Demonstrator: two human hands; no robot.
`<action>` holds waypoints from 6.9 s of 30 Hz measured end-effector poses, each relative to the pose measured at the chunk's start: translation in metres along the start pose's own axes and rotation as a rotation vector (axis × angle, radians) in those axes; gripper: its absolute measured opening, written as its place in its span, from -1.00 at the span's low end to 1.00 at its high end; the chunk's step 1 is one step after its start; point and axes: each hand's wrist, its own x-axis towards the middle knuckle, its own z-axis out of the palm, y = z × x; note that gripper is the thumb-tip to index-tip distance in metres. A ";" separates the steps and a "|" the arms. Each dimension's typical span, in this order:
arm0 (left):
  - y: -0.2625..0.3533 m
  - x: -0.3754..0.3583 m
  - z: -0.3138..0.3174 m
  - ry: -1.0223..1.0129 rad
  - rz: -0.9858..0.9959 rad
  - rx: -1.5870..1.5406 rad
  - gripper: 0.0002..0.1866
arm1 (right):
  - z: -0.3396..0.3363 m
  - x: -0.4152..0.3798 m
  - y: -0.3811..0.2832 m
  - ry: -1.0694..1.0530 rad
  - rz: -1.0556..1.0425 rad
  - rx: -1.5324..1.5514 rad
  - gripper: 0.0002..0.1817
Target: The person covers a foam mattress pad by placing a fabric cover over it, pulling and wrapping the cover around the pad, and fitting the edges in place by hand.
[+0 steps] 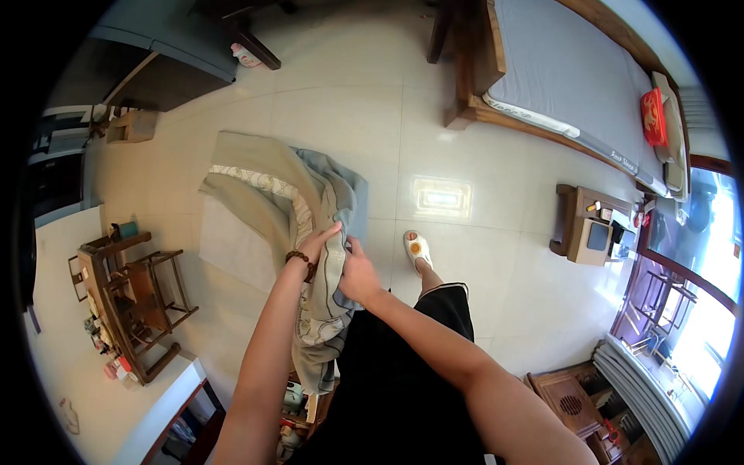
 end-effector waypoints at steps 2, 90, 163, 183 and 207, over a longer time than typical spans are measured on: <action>0.007 -0.004 0.005 0.045 0.104 0.170 -0.24 | -0.010 -0.002 -0.007 0.012 -0.014 -0.005 -0.59; -0.518 -0.437 0.393 1.233 -0.216 -2.429 -0.35 | -0.182 -0.001 -0.118 -0.748 0.366 -0.113 -0.53; -0.258 -0.448 0.369 1.775 -0.683 -1.503 -0.30 | -0.049 -0.341 0.037 -1.264 -1.265 -1.010 -0.58; -0.283 -0.456 0.372 1.976 -0.447 -1.157 -0.68 | 0.010 -0.341 -0.017 -1.703 -1.070 -0.823 -0.29; -0.281 -0.481 0.410 1.771 -0.279 -1.202 -0.56 | 0.143 -0.444 -0.101 -2.387 -1.651 -0.763 -0.75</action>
